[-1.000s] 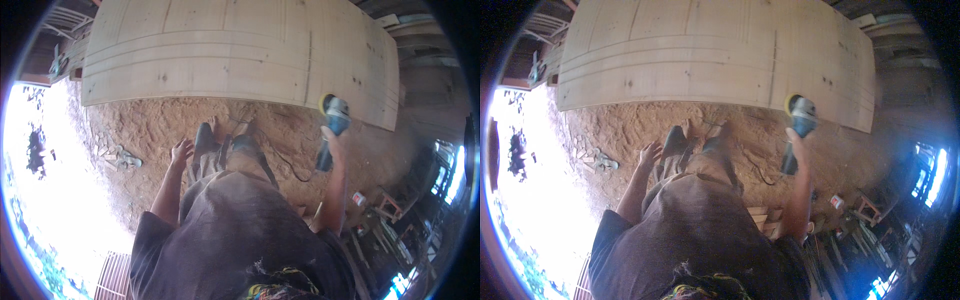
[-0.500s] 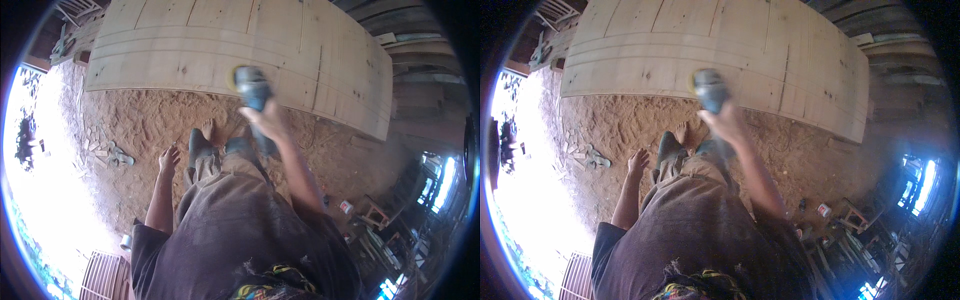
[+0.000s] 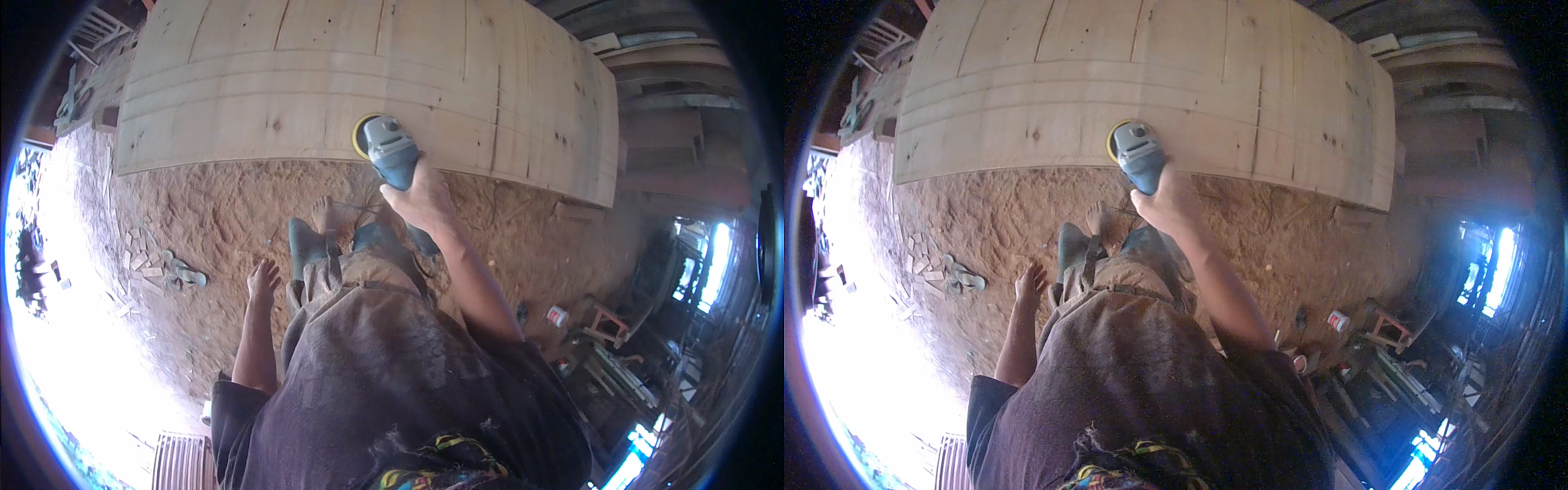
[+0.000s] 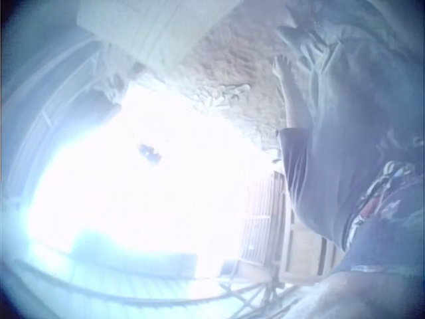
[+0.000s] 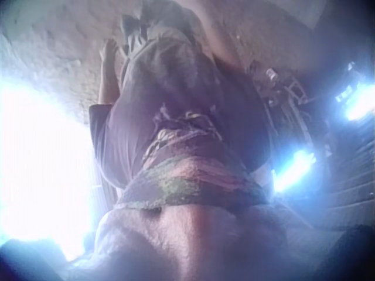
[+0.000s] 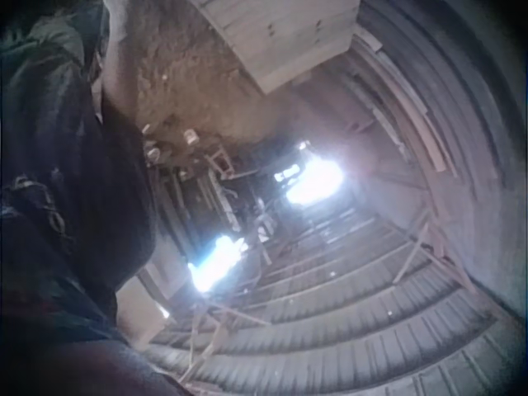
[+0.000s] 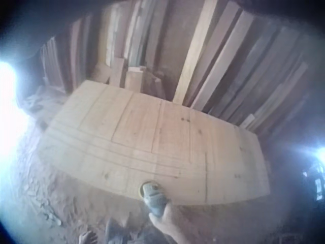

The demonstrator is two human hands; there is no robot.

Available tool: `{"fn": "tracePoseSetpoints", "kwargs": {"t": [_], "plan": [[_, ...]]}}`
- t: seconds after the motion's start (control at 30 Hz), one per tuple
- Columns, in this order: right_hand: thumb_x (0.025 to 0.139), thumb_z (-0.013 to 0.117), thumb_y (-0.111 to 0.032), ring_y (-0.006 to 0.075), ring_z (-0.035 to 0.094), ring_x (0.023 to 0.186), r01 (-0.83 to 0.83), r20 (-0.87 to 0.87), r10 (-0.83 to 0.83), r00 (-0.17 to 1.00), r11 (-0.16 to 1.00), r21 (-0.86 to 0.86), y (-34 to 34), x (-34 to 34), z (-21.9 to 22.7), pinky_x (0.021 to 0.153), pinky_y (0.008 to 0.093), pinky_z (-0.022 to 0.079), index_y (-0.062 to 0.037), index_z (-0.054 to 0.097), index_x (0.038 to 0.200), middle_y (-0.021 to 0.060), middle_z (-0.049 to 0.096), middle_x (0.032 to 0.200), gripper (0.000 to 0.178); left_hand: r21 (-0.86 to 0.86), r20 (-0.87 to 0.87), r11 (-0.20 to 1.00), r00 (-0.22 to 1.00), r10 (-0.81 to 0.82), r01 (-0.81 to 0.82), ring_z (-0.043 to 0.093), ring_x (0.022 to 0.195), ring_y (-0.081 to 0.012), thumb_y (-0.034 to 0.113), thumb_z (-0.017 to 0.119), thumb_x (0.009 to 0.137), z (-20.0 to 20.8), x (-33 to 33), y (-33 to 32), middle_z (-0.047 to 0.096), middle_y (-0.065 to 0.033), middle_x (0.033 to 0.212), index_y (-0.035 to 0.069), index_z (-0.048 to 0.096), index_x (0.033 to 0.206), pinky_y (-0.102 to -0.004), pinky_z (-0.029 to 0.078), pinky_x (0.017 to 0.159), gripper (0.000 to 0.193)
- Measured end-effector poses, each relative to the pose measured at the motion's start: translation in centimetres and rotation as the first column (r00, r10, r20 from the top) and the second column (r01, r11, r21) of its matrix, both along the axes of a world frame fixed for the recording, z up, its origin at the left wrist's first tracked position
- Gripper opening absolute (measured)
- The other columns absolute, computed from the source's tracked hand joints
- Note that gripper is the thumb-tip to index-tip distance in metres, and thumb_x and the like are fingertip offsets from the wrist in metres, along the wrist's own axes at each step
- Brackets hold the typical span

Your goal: The person uses an orbital sander to smooth the surface of a large wooden panel resting on a workbench. They move the sander across the panel in overlapping passes, occasionally repositioning the panel to access different areas.

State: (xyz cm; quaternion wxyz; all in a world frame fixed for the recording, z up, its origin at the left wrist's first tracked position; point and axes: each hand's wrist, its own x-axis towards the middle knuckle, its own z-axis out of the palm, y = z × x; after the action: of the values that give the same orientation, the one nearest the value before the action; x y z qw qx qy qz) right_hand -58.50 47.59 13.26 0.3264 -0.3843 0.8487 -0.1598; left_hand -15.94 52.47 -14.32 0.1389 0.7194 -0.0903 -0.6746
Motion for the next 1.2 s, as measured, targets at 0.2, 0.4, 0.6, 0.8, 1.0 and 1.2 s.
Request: {"fn": "tracePoseSetpoints", "kwargs": {"t": [0.2, 0.4, 0.6, 0.8, 1.0, 1.2], "plan": [[0.076, 0.08, -0.026, 0.0474, 0.067, 0.108, 0.129, -0.045, -0.129, 0.991, 0.992, 0.004, 3.4, -3.7, 0.1, 0.092, 0.053, 0.054, 0.0065, 0.057, 0.124, 0.033, 0.068, 0.111, 0.063, -0.185, -0.176, 0.982, 0.984, 0.001, -0.034, 0.062, 0.125, -0.0282, 0.034, 0.06, 0.103, 1.6, -3.7, -5.7, 0.064, -0.0127, 0.138, 0.004, 0.055, 0.141, -0.0437, 0.052, 0.097, 0.048], [0.076, 0.081, -0.028, 0.0475, 0.068, 0.107, 0.211, -0.069, -0.207, 0.976, 0.976, 0.05, 6.4, -7.2, 0.8, 0.093, 0.052, 0.054, 0.0055, 0.056, 0.128, 0.0311, 0.069, 0.111, 0.067, -0.414, -0.363, 0.886, 0.931, 0.048, -0.207, 0.053, 0.137, -0.0334, 0.054, 0.058, 0.102, 8.4, -10.1, -15.2, 0.053, -0.0186, 0.15, -0.002, 0.035, 0.155, -0.0481, 0.047, 0.106, 0.079], [0.077, 0.083, -0.029, 0.0387, 0.07, 0.105, 0.324, -0.126, -0.323, 0.938, 0.946, -0.011, 10.7, -12.3, 0.8, 0.092, 0.0459, 0.053, 0.0033, 0.06, 0.125, 0.0243, 0.071, 0.111, 0.062, -0.478, -0.245, 0.851, 0.963, 0.11, -0.219, 0.054, 0.133, -0.0344, 0.058, 0.067, 0.096, 11.9, -14.4, -21.5, 0.05, -0.0194, 0.149, 0.003, 0.04, 0.152, -0.0489, 0.047, 0.107, 0.083], [0.076, 0.084, -0.031, 0.0349, 0.07, 0.102, 0.498, -0.124, -0.495, 0.86, 0.867, -0.005, 16.8, -19.0, 0.3, 0.09, 0.0458, 0.054, 0.0023, 0.06, 0.126, 0.0206, 0.071, 0.112, 0.065, -0.49, -0.103, 0.855, 0.985, 0.136, -0.169, 0.061, 0.124, -0.0328, 0.049, 0.07, 0.097, 12.4, -15.4, -21.7, 0.056, -0.0166, 0.138, 0.003, 0.05, 0.144, -0.0483, 0.055, 0.095, 0.069], [0.081, 0.083, -0.031, 0.022, 0.071, 0.087, 0.653, 0.151, -0.636, 0.757, 0.746, -0.132, 17.8, -21.3, 0.3, 0.077, 0.0377, 0.056, -0.0023, 0.063, 0.121, 0.0117, 0.071, 0.102, 0.053, -0.457, -0.165, 0.883, 0.986, 0.037, -0.109, 0.063, 0.122, -0.0312, 0.053, 0.067, 0.098, 12.6, -13.7, -22.4, 0.059, -0.0169, 0.137, 0.0, 0.052, 0.14, -0.0474, 0.056, 0.095, 0.069], [0.084, 0.081, -0.029, 0.017, 0.068, 0.072, 0.47, 0.323, -0.403, 0.856, 0.868, -0.162, 9.0, -11.2, 1.0, 0.067, 0.0317, 0.054, -0.0023, 0.067, 0.11, 0.0066, 0.07, 0.087, 0.041, -0.511, -0.081, 0.842, 0.985, 0.151, -0.171, 0.068, 0.113, -0.0276, 0.054, 0.073, 0.094, 10.9, -11.1, -24.3, 0.063, -0.0107, 0.132, 0.004, 0.057, 0.134, -0.0411, 0.055, 0.083, 0.066]]}}
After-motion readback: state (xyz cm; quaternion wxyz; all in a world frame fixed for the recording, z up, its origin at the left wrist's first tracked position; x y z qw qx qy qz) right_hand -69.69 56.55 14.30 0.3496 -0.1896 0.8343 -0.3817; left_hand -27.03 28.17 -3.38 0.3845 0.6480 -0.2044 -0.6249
